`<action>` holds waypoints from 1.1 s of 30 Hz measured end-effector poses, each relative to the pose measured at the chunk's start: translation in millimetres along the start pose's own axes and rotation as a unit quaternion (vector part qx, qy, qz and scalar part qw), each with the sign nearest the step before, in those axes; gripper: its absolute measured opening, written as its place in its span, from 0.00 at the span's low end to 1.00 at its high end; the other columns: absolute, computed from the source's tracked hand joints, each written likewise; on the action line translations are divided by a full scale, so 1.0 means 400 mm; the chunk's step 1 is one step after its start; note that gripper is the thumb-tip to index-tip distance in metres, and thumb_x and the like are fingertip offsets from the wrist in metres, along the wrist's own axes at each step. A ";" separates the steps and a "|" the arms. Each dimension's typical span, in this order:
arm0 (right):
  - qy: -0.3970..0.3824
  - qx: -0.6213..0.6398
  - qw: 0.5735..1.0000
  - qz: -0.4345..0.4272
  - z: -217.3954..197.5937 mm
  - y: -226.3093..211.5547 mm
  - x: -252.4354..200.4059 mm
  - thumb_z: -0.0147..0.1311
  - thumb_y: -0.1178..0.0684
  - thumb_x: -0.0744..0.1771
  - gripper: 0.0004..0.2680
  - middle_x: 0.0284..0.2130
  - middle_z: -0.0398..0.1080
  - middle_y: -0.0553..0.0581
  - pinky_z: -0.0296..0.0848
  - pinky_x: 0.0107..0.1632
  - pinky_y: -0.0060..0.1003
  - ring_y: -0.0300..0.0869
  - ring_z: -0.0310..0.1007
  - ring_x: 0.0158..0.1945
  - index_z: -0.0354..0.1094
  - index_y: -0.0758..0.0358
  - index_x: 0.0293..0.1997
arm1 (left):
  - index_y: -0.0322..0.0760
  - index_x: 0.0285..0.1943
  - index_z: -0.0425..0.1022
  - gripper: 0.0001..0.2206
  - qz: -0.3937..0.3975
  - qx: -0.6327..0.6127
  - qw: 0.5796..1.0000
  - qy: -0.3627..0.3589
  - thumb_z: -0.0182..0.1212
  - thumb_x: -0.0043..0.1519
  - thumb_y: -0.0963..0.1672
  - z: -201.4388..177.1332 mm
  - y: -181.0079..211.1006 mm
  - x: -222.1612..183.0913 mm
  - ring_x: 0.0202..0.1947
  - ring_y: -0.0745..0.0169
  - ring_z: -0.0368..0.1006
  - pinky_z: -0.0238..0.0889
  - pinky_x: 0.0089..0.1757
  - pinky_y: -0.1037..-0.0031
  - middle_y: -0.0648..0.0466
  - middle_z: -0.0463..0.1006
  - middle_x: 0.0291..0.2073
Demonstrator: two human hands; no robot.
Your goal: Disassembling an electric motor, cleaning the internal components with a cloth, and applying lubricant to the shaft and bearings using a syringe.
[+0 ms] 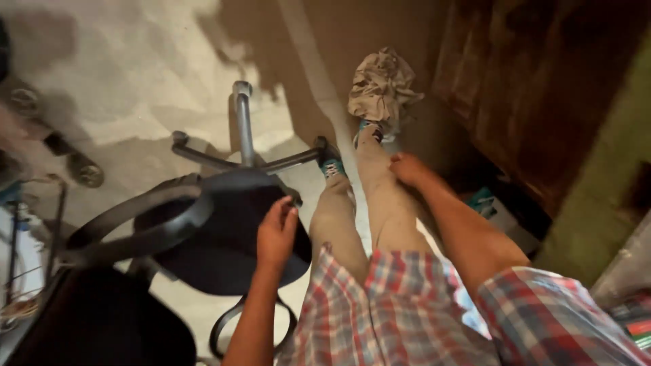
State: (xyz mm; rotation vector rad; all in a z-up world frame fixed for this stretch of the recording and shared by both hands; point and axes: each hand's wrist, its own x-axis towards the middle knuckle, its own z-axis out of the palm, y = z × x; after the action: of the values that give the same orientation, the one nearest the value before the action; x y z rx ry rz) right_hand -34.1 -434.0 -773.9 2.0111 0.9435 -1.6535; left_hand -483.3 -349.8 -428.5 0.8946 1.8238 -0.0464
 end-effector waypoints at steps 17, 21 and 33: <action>-0.006 -0.116 0.993 -0.032 0.008 -0.021 0.473 0.64 0.35 0.72 0.22 0.68 0.80 0.68 0.76 0.65 0.52 0.62 0.80 0.69 0.79 0.54 0.71 | 0.15 0.60 0.88 0.32 -0.139 -0.313 0.937 -0.066 0.54 0.77 0.55 -0.023 -0.339 0.188 0.22 0.40 0.86 0.67 0.22 0.65 0.26 0.93 0.31; 0.051 0.109 0.976 -0.183 0.067 -0.112 0.297 0.65 0.43 0.74 0.12 0.61 0.84 0.57 0.74 0.71 0.49 0.52 0.79 0.67 0.84 0.52 0.62 | 0.20 0.65 0.85 0.31 -0.114 -0.347 0.927 -0.089 0.53 0.81 0.56 -0.015 -0.392 0.246 0.24 0.42 0.87 0.73 0.21 0.66 0.28 0.91 0.33; -0.248 0.395 0.808 -0.360 -0.154 -0.619 -1.012 0.69 0.46 0.75 0.09 0.54 0.87 0.50 0.79 0.70 0.42 0.36 0.81 0.59 0.88 0.54 0.60 | 0.41 0.94 0.53 0.50 0.060 -0.051 0.979 -0.186 0.81 0.63 0.46 0.026 0.194 0.023 0.77 0.24 0.70 0.72 0.71 0.49 0.23 0.71 0.79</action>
State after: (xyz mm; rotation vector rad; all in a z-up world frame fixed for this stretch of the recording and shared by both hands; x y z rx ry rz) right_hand -197.4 -323.8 -338.0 1.4572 0.9484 -3.2307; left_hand -430.6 -293.5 -412.4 0.8578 1.4106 -0.0419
